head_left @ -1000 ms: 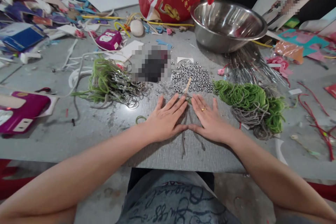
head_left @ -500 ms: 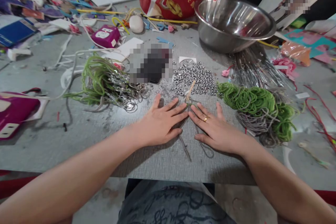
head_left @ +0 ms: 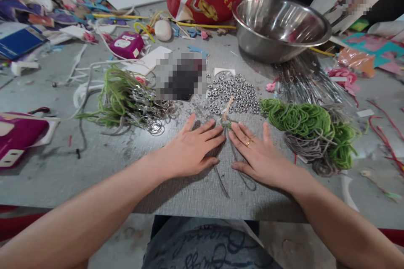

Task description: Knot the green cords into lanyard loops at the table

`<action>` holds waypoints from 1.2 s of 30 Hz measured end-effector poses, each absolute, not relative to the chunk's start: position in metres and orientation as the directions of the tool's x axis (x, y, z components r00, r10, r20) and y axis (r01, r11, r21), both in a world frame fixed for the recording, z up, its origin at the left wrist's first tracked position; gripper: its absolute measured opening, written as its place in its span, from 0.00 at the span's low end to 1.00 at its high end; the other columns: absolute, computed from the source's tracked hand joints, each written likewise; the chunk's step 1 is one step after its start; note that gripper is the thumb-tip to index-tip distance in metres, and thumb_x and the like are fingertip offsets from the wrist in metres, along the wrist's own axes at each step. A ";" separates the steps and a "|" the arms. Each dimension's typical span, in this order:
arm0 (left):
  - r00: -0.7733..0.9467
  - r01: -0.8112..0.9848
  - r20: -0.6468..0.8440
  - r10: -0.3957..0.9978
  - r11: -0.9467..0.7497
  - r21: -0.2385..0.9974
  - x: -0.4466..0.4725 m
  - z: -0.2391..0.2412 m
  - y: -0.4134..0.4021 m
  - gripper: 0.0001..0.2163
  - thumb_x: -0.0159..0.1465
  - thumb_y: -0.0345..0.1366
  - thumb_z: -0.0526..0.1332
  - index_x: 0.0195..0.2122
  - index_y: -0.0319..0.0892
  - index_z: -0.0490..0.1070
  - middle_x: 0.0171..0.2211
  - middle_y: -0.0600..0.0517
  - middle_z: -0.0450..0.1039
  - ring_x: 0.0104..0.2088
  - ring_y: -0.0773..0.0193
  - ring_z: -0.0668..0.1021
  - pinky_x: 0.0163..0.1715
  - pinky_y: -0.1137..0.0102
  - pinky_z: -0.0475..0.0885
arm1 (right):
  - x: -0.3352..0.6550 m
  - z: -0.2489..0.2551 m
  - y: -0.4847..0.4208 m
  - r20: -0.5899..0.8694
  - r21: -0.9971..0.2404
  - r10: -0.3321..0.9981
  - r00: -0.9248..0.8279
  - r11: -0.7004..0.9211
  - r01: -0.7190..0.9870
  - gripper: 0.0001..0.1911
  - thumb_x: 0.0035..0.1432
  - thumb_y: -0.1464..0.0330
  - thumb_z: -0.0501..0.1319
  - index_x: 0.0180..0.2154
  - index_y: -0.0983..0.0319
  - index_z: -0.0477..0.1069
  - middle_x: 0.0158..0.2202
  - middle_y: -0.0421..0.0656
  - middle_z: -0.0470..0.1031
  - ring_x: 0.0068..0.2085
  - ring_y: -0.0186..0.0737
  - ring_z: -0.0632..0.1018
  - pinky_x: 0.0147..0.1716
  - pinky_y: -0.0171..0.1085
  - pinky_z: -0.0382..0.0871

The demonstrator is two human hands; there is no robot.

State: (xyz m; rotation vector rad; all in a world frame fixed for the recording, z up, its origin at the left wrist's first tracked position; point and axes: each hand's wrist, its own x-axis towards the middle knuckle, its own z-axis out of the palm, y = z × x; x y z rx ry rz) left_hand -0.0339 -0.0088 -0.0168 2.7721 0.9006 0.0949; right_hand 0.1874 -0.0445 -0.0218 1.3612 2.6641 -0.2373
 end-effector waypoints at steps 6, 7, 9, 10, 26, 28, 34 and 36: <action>0.816 0.561 0.009 0.579 -0.794 0.235 -0.034 -0.015 -0.010 0.20 0.63 0.42 0.55 0.56 0.45 0.63 0.59 0.44 0.62 0.61 0.48 0.59 0.57 0.40 0.46 | 0.187 -0.021 -0.048 -0.172 -0.043 0.803 -0.571 0.573 0.819 0.31 0.63 0.57 0.47 0.63 0.65 0.49 0.65 0.54 0.48 0.65 0.54 0.49 0.53 0.71 0.21; 0.818 0.557 0.011 0.576 -0.796 0.237 -0.034 -0.014 -0.010 0.20 0.62 0.42 0.56 0.55 0.44 0.63 0.58 0.44 0.63 0.61 0.48 0.60 0.58 0.41 0.47 | 0.187 -0.020 -0.049 -0.159 -0.035 0.808 -0.567 0.570 0.821 0.30 0.63 0.57 0.47 0.62 0.64 0.50 0.65 0.54 0.48 0.65 0.54 0.49 0.53 0.70 0.21; 0.821 0.552 0.009 0.570 -0.798 0.241 -0.034 -0.013 -0.011 0.20 0.62 0.41 0.56 0.54 0.43 0.64 0.57 0.42 0.63 0.60 0.49 0.62 0.58 0.44 0.49 | 0.186 -0.021 -0.050 -0.143 -0.026 0.814 -0.563 0.566 0.824 0.30 0.63 0.58 0.48 0.62 0.65 0.51 0.65 0.55 0.45 0.66 0.54 0.48 0.53 0.71 0.23; 0.823 0.550 0.004 0.567 -0.799 0.242 -0.033 -0.012 -0.011 0.19 0.62 0.41 0.57 0.54 0.42 0.64 0.57 0.42 0.63 0.60 0.50 0.63 0.59 0.45 0.50 | 0.186 -0.021 -0.050 -0.143 -0.028 0.814 -0.563 0.566 0.824 0.30 0.63 0.59 0.48 0.62 0.65 0.51 0.66 0.56 0.44 0.66 0.55 0.47 0.53 0.70 0.24; 0.813 0.575 -0.044 0.581 -0.787 0.222 -0.036 -0.011 -0.009 0.13 0.61 0.40 0.58 0.47 0.50 0.70 0.59 0.46 0.61 0.61 0.41 0.59 0.55 0.37 0.49 | 0.182 -0.011 -0.047 -0.224 -0.057 0.783 -0.580 0.584 0.810 0.28 0.62 0.59 0.51 0.61 0.61 0.53 0.64 0.61 0.47 0.65 0.57 0.51 0.52 0.72 0.40; 0.808 0.583 -0.072 0.584 -0.779 0.232 -0.035 -0.009 -0.009 0.12 0.61 0.40 0.59 0.46 0.51 0.71 0.59 0.46 0.60 0.61 0.40 0.59 0.54 0.36 0.49 | 0.182 -0.010 -0.047 -0.229 -0.068 0.783 -0.578 0.580 0.812 0.28 0.62 0.59 0.51 0.61 0.61 0.54 0.64 0.61 0.48 0.65 0.57 0.51 0.52 0.72 0.42; 0.813 0.577 -0.071 0.577 -0.785 0.226 -0.035 -0.008 -0.009 0.11 0.61 0.40 0.58 0.44 0.51 0.72 0.59 0.46 0.60 0.61 0.39 0.59 0.54 0.35 0.47 | 0.183 -0.012 -0.046 -0.206 -0.070 0.785 -0.584 0.584 0.809 0.28 0.61 0.59 0.53 0.60 0.61 0.55 0.64 0.61 0.49 0.64 0.58 0.51 0.52 0.72 0.43; 0.815 0.573 -0.052 0.577 -0.788 0.226 -0.035 -0.009 -0.009 0.10 0.61 0.40 0.58 0.43 0.51 0.73 0.59 0.46 0.61 0.61 0.40 0.59 0.54 0.35 0.48 | 0.183 -0.012 -0.046 -0.203 -0.066 0.783 -0.588 0.588 0.806 0.28 0.60 0.59 0.54 0.60 0.61 0.56 0.64 0.61 0.49 0.64 0.58 0.52 0.52 0.72 0.43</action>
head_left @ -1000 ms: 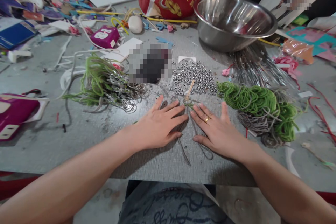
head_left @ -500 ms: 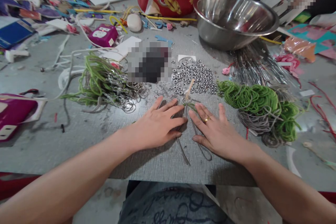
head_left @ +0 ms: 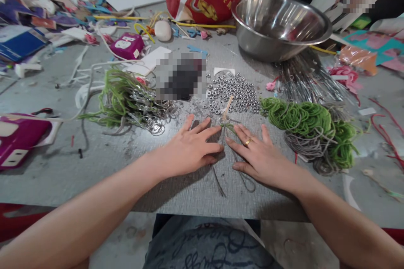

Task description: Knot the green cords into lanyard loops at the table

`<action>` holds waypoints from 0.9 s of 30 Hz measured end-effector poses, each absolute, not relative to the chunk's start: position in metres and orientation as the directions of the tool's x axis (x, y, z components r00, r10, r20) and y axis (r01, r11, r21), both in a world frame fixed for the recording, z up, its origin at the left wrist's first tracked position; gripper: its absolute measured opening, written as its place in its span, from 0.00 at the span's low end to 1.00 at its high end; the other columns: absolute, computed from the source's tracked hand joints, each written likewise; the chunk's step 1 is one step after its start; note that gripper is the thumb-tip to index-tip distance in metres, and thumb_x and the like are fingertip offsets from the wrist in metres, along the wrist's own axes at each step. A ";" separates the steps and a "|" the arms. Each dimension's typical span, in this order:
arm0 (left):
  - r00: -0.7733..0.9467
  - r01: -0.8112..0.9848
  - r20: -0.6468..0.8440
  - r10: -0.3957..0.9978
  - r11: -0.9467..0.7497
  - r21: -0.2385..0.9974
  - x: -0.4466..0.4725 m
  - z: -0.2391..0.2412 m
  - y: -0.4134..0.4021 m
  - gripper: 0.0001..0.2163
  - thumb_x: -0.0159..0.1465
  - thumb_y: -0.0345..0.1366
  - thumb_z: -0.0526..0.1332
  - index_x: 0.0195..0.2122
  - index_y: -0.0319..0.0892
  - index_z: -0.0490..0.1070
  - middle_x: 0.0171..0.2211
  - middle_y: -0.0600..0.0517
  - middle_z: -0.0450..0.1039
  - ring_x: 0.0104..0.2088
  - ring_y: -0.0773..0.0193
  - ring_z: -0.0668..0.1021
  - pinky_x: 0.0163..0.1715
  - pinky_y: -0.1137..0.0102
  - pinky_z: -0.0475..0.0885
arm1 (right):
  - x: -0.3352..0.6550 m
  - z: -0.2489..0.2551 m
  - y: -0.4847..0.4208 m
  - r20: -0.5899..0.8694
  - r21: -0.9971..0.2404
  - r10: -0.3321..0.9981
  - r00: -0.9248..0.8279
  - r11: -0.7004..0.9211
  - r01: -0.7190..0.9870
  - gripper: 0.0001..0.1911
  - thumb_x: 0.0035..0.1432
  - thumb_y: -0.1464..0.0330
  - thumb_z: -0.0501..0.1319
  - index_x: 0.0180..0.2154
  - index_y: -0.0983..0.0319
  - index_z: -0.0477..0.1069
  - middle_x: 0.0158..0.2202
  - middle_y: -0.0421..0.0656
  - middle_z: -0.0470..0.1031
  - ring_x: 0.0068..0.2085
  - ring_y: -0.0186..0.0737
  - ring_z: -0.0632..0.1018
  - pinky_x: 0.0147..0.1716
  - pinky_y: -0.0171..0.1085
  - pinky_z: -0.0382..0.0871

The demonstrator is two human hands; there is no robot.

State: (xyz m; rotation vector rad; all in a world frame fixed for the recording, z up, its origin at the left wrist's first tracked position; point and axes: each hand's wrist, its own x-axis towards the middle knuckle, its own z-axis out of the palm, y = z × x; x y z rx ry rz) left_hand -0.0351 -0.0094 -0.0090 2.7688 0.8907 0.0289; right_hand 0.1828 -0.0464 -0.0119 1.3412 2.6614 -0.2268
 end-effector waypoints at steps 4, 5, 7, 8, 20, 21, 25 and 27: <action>0.822 0.556 -0.008 0.570 -0.799 0.229 -0.034 -0.011 -0.009 0.09 0.61 0.40 0.59 0.41 0.49 0.74 0.57 0.45 0.64 0.60 0.41 0.61 0.54 0.36 0.49 | 0.182 -0.010 -0.046 -0.217 -0.070 0.783 -0.583 0.583 0.809 0.28 0.60 0.59 0.55 0.60 0.61 0.57 0.64 0.61 0.49 0.64 0.59 0.52 0.52 0.73 0.42; 0.824 0.551 0.008 0.567 -0.803 0.228 -0.034 -0.012 -0.008 0.09 0.60 0.40 0.59 0.41 0.48 0.73 0.56 0.45 0.65 0.60 0.42 0.61 0.55 0.37 0.48 | 0.182 -0.010 -0.046 -0.219 -0.072 0.784 -0.581 0.580 0.811 0.29 0.60 0.58 0.55 0.60 0.61 0.57 0.64 0.61 0.49 0.64 0.59 0.52 0.52 0.73 0.42; 0.825 0.542 0.037 0.564 -0.808 0.228 -0.034 -0.013 -0.008 0.10 0.60 0.42 0.59 0.41 0.46 0.73 0.55 0.44 0.66 0.60 0.43 0.62 0.56 0.37 0.47 | 0.183 -0.009 -0.045 -0.215 -0.079 0.787 -0.579 0.576 0.813 0.29 0.60 0.57 0.54 0.60 0.62 0.57 0.64 0.60 0.49 0.64 0.58 0.52 0.53 0.73 0.39; 0.825 0.538 0.052 0.562 -0.811 0.231 -0.034 -0.013 -0.007 0.11 0.60 0.43 0.59 0.41 0.45 0.73 0.54 0.44 0.66 0.60 0.43 0.62 0.56 0.37 0.47 | 0.183 -0.008 -0.045 -0.211 -0.085 0.788 -0.578 0.574 0.814 0.30 0.60 0.56 0.53 0.60 0.62 0.57 0.64 0.60 0.49 0.64 0.58 0.52 0.53 0.72 0.38; 0.895 0.376 0.120 0.429 -0.872 0.313 -0.037 -0.014 -0.008 0.13 0.59 0.46 0.59 0.40 0.45 0.73 0.52 0.45 0.68 0.61 0.46 0.60 0.57 0.38 0.42 | 0.196 0.009 -0.039 -0.181 -0.168 0.797 -0.576 0.552 0.817 0.36 0.56 0.53 0.56 0.61 0.62 0.54 0.64 0.56 0.51 0.64 0.57 0.54 0.56 0.69 0.41; 0.898 0.360 0.134 0.418 -0.876 0.320 -0.037 -0.014 -0.007 0.13 0.60 0.47 0.58 0.40 0.45 0.73 0.51 0.45 0.69 0.60 0.46 0.61 0.57 0.39 0.42 | 0.197 0.012 -0.034 -0.145 -0.166 0.812 -0.566 0.543 0.823 0.29 0.59 0.57 0.54 0.59 0.61 0.59 0.62 0.54 0.57 0.62 0.56 0.58 0.56 0.68 0.43; 0.915 0.286 0.185 0.359 -0.899 0.332 -0.036 -0.014 -0.006 0.14 0.62 0.47 0.55 0.35 0.44 0.74 0.47 0.46 0.72 0.58 0.48 0.64 0.57 0.42 0.46 | 0.200 0.014 0.000 0.005 -0.225 0.855 -0.519 0.507 0.832 0.16 0.62 0.67 0.51 0.49 0.60 0.70 0.48 0.47 0.75 0.50 0.47 0.74 0.53 0.56 0.60; 0.912 0.277 0.206 0.353 -0.904 0.324 -0.036 -0.015 -0.005 0.14 0.62 0.46 0.54 0.35 0.43 0.73 0.46 0.46 0.73 0.57 0.49 0.66 0.57 0.44 0.49 | 0.198 0.008 0.024 0.071 -0.242 0.875 -0.480 0.482 0.842 0.16 0.61 0.70 0.51 0.48 0.61 0.72 0.46 0.48 0.76 0.48 0.46 0.75 0.49 0.50 0.66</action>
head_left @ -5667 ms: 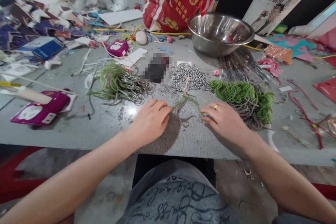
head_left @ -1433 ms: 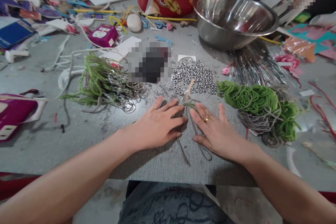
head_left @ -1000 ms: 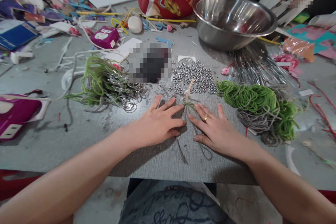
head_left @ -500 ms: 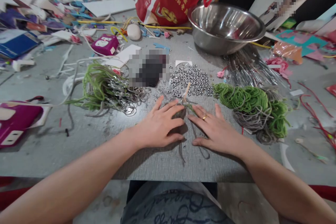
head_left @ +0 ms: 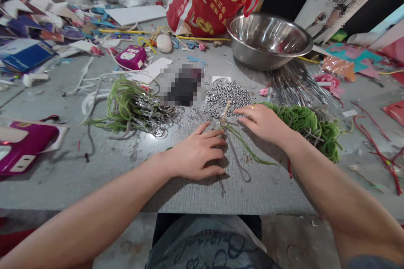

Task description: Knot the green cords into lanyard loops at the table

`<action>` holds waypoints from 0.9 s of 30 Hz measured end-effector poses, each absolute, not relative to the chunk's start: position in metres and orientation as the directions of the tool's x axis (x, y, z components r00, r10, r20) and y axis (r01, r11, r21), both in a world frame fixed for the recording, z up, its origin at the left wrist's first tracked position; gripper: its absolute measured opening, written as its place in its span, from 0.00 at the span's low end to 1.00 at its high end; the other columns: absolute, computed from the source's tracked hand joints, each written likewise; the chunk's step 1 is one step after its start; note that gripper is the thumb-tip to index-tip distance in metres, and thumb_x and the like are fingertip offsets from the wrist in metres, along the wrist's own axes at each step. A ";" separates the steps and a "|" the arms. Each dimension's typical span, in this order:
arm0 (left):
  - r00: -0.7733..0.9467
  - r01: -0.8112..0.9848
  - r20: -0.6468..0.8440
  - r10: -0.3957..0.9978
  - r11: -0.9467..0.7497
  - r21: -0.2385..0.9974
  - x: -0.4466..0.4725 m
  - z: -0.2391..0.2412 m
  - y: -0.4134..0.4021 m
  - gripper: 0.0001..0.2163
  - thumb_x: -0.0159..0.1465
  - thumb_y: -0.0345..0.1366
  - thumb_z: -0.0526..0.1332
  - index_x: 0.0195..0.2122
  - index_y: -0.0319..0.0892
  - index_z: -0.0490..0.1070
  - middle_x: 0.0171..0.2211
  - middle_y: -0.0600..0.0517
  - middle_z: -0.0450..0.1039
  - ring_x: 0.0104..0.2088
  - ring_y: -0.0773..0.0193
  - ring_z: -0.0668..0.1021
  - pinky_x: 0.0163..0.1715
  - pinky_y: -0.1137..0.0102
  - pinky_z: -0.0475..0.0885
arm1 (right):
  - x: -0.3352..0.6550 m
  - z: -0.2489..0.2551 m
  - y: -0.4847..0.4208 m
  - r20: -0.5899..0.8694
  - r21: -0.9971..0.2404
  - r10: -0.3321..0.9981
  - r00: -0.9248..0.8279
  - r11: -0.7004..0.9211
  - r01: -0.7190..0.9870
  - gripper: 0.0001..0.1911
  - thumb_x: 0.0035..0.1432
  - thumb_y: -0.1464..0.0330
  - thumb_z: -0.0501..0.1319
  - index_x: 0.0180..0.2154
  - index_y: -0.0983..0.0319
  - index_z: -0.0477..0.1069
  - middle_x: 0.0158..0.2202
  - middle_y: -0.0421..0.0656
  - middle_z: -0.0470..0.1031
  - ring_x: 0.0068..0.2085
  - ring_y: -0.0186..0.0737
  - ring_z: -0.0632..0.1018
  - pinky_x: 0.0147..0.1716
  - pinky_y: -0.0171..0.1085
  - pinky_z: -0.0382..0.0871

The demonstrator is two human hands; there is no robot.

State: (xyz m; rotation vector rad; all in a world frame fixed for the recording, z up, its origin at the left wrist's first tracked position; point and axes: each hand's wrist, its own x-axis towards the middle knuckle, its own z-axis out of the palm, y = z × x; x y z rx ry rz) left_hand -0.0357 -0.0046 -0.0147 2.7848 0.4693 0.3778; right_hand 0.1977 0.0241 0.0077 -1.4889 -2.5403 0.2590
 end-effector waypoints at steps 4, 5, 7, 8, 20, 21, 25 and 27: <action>0.898 0.289 0.242 0.368 -0.907 0.306 -0.035 -0.016 -0.003 0.14 0.63 0.46 0.54 0.40 0.43 0.72 0.46 0.46 0.72 0.55 0.51 0.67 0.56 0.47 0.53 | 0.182 -0.008 0.072 0.122 -0.217 0.869 -0.479 0.494 0.842 0.19 0.61 0.71 0.51 0.53 0.65 0.68 0.56 0.50 0.67 0.57 0.46 0.68 0.56 0.47 0.60; 0.898 0.289 0.243 0.367 -0.908 0.303 -0.035 -0.017 -0.002 0.15 0.63 0.46 0.54 0.41 0.43 0.72 0.47 0.46 0.72 0.55 0.51 0.68 0.56 0.48 0.53 | 0.176 -0.011 0.082 0.114 -0.201 0.864 -0.490 0.503 0.840 0.21 0.61 0.70 0.51 0.55 0.63 0.66 0.59 0.50 0.63 0.59 0.46 0.65 0.57 0.48 0.58; 0.900 0.291 0.239 0.365 -0.910 0.296 -0.035 -0.017 -0.002 0.15 0.63 0.46 0.54 0.43 0.43 0.72 0.48 0.45 0.71 0.54 0.52 0.68 0.56 0.49 0.54 | 0.163 -0.014 0.098 0.069 -0.175 0.868 -0.492 0.496 0.851 0.24 0.61 0.67 0.52 0.59 0.61 0.60 0.64 0.50 0.54 0.63 0.49 0.58 0.59 0.50 0.54; 0.901 0.293 0.234 0.366 -0.909 0.295 -0.035 -0.017 -0.001 0.15 0.62 0.46 0.54 0.43 0.43 0.72 0.49 0.45 0.71 0.54 0.52 0.68 0.55 0.49 0.54 | 0.158 -0.015 0.104 0.048 -0.165 0.885 -0.463 0.464 0.870 0.25 0.61 0.65 0.53 0.60 0.61 0.58 0.65 0.50 0.50 0.64 0.51 0.55 0.59 0.53 0.52; 0.906 0.315 0.184 0.381 -0.898 0.307 -0.035 -0.019 -0.002 0.15 0.62 0.44 0.56 0.44 0.44 0.71 0.48 0.45 0.71 0.55 0.51 0.67 0.56 0.48 0.54 | 0.179 -0.021 0.080 -0.075 -0.254 0.800 -0.595 0.562 0.787 0.22 0.63 0.63 0.50 0.57 0.60 0.63 0.63 0.49 0.54 0.64 0.47 0.56 0.60 0.52 0.50; 0.906 0.315 0.183 0.381 -0.898 0.308 -0.035 -0.020 -0.002 0.15 0.62 0.44 0.56 0.44 0.44 0.71 0.49 0.45 0.71 0.55 0.51 0.67 0.56 0.48 0.54 | 0.182 -0.019 0.081 -0.068 -0.283 0.783 -0.618 0.579 0.765 0.21 0.63 0.63 0.49 0.56 0.61 0.64 0.63 0.48 0.57 0.63 0.45 0.58 0.60 0.50 0.51; 0.910 0.308 0.181 0.373 -0.900 0.309 -0.035 -0.019 -0.002 0.15 0.62 0.44 0.55 0.45 0.43 0.72 0.50 0.45 0.70 0.55 0.50 0.67 0.55 0.48 0.55 | 0.183 -0.015 0.104 0.043 -0.310 0.819 -0.571 0.555 0.772 0.23 0.64 0.65 0.47 0.59 0.61 0.60 0.62 0.47 0.58 0.63 0.41 0.59 0.61 0.49 0.51; 0.910 0.304 0.184 0.371 -0.900 0.312 -0.035 -0.018 -0.001 0.15 0.62 0.44 0.55 0.45 0.44 0.72 0.50 0.45 0.70 0.54 0.51 0.68 0.55 0.48 0.56 | 0.176 -0.016 0.123 0.056 -0.264 0.844 -0.533 0.527 0.808 0.25 0.63 0.65 0.48 0.60 0.65 0.57 0.63 0.49 0.54 0.64 0.44 0.56 0.62 0.48 0.49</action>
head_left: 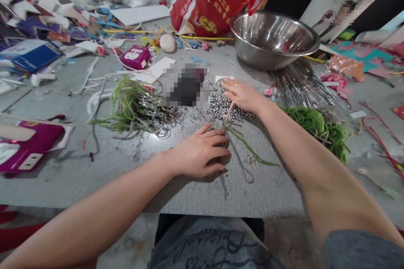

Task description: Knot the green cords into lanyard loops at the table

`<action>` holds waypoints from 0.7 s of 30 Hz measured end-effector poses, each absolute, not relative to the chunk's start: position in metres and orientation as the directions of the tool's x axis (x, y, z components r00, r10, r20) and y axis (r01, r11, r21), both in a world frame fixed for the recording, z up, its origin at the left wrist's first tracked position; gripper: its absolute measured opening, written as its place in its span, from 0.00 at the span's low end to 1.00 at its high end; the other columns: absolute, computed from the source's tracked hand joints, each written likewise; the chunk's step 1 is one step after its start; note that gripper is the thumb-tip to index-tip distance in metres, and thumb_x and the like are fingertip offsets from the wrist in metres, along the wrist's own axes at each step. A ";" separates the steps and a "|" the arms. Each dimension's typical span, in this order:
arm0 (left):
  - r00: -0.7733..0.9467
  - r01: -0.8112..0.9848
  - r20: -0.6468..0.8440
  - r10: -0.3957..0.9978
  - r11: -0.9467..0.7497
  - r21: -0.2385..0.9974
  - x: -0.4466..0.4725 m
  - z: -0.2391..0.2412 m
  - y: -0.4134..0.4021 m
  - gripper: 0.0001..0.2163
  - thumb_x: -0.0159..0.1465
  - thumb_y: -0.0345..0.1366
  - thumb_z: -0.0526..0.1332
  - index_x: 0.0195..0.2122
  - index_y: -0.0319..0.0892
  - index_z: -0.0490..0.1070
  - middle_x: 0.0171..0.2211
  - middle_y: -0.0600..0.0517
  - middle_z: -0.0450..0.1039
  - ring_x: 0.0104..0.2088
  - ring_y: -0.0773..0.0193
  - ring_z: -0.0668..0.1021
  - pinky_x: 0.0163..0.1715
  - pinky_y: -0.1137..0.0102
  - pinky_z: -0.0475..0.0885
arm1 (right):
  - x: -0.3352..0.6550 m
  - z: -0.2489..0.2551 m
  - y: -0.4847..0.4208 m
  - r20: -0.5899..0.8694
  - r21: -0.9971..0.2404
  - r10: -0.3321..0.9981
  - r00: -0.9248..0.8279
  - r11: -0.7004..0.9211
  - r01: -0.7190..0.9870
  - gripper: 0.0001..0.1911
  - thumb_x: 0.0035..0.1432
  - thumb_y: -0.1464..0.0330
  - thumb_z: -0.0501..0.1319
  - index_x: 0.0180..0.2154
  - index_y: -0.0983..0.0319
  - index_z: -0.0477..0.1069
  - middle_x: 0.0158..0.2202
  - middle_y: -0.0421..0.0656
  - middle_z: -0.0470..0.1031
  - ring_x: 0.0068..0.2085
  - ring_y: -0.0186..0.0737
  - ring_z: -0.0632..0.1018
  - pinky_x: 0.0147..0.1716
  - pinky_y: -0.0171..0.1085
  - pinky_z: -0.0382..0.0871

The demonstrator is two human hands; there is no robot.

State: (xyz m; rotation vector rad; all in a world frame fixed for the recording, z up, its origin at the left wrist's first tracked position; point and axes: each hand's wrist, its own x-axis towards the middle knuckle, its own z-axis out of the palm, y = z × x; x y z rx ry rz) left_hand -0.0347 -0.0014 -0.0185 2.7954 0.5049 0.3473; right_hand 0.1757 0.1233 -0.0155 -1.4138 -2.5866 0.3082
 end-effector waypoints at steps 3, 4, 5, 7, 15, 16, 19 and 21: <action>0.907 0.299 0.200 0.372 -0.900 0.318 -0.035 -0.018 -0.001 0.14 0.62 0.43 0.55 0.45 0.44 0.72 0.49 0.45 0.71 0.53 0.51 0.68 0.55 0.49 0.56 | 0.158 -0.021 0.148 0.047 -0.235 0.845 -0.532 0.527 0.817 0.26 0.62 0.67 0.49 0.62 0.59 0.54 0.64 0.44 0.52 0.64 0.45 0.55 0.61 0.50 0.50; 0.906 0.296 0.205 0.371 -0.900 0.320 -0.035 -0.018 -0.001 0.14 0.62 0.43 0.55 0.45 0.44 0.72 0.49 0.45 0.71 0.54 0.51 0.68 0.55 0.49 0.56 | 0.151 -0.023 0.154 0.045 -0.231 0.839 -0.543 0.538 0.811 0.26 0.62 0.67 0.49 0.62 0.59 0.54 0.64 0.44 0.52 0.64 0.45 0.55 0.61 0.50 0.50; 0.905 0.295 0.207 0.371 -0.900 0.321 -0.035 -0.018 -0.002 0.15 0.62 0.43 0.55 0.45 0.44 0.72 0.49 0.45 0.71 0.54 0.51 0.68 0.55 0.49 0.56 | 0.146 -0.025 0.157 0.029 -0.226 0.837 -0.547 0.538 0.812 0.26 0.62 0.67 0.49 0.62 0.59 0.54 0.64 0.44 0.53 0.64 0.46 0.56 0.61 0.50 0.50; 0.904 0.296 0.208 0.373 -0.899 0.323 -0.035 -0.018 -0.002 0.14 0.62 0.43 0.55 0.45 0.43 0.72 0.49 0.45 0.71 0.54 0.51 0.68 0.55 0.49 0.56 | 0.139 -0.027 0.158 -0.012 -0.208 0.834 -0.552 0.538 0.817 0.25 0.63 0.67 0.49 0.61 0.60 0.56 0.64 0.44 0.54 0.64 0.48 0.56 0.60 0.53 0.50; 0.908 0.295 0.204 0.367 -0.904 0.309 -0.034 -0.018 -0.002 0.13 0.62 0.43 0.55 0.44 0.44 0.72 0.49 0.46 0.72 0.54 0.52 0.68 0.54 0.50 0.57 | 0.158 -0.016 0.125 -0.088 -0.129 0.849 -0.521 0.509 0.851 0.23 0.64 0.68 0.47 0.59 0.63 0.59 0.62 0.48 0.58 0.63 0.48 0.58 0.58 0.54 0.53; 0.908 0.296 0.202 0.366 -0.904 0.307 -0.034 -0.018 -0.002 0.14 0.62 0.43 0.55 0.44 0.44 0.72 0.49 0.46 0.72 0.53 0.52 0.69 0.54 0.50 0.58 | 0.162 -0.016 0.120 -0.086 -0.128 0.850 -0.520 0.509 0.852 0.23 0.63 0.68 0.47 0.59 0.62 0.59 0.62 0.47 0.58 0.63 0.47 0.58 0.58 0.54 0.53; 0.911 0.297 0.193 0.364 -0.905 0.306 -0.035 -0.018 -0.001 0.14 0.62 0.43 0.54 0.45 0.43 0.71 0.49 0.46 0.71 0.54 0.51 0.68 0.54 0.49 0.57 | 0.169 -0.014 0.109 -0.062 -0.145 0.843 -0.534 0.522 0.840 0.21 0.62 0.69 0.49 0.56 0.58 0.64 0.61 0.44 0.61 0.61 0.46 0.62 0.57 0.51 0.56; 0.912 0.294 0.194 0.361 -0.906 0.306 -0.035 -0.018 -0.001 0.15 0.62 0.43 0.54 0.45 0.43 0.71 0.49 0.46 0.71 0.54 0.51 0.68 0.54 0.48 0.57 | 0.172 -0.010 0.105 -0.039 -0.175 0.833 -0.551 0.538 0.825 0.18 0.61 0.69 0.50 0.51 0.58 0.70 0.56 0.43 0.68 0.57 0.45 0.68 0.55 0.48 0.59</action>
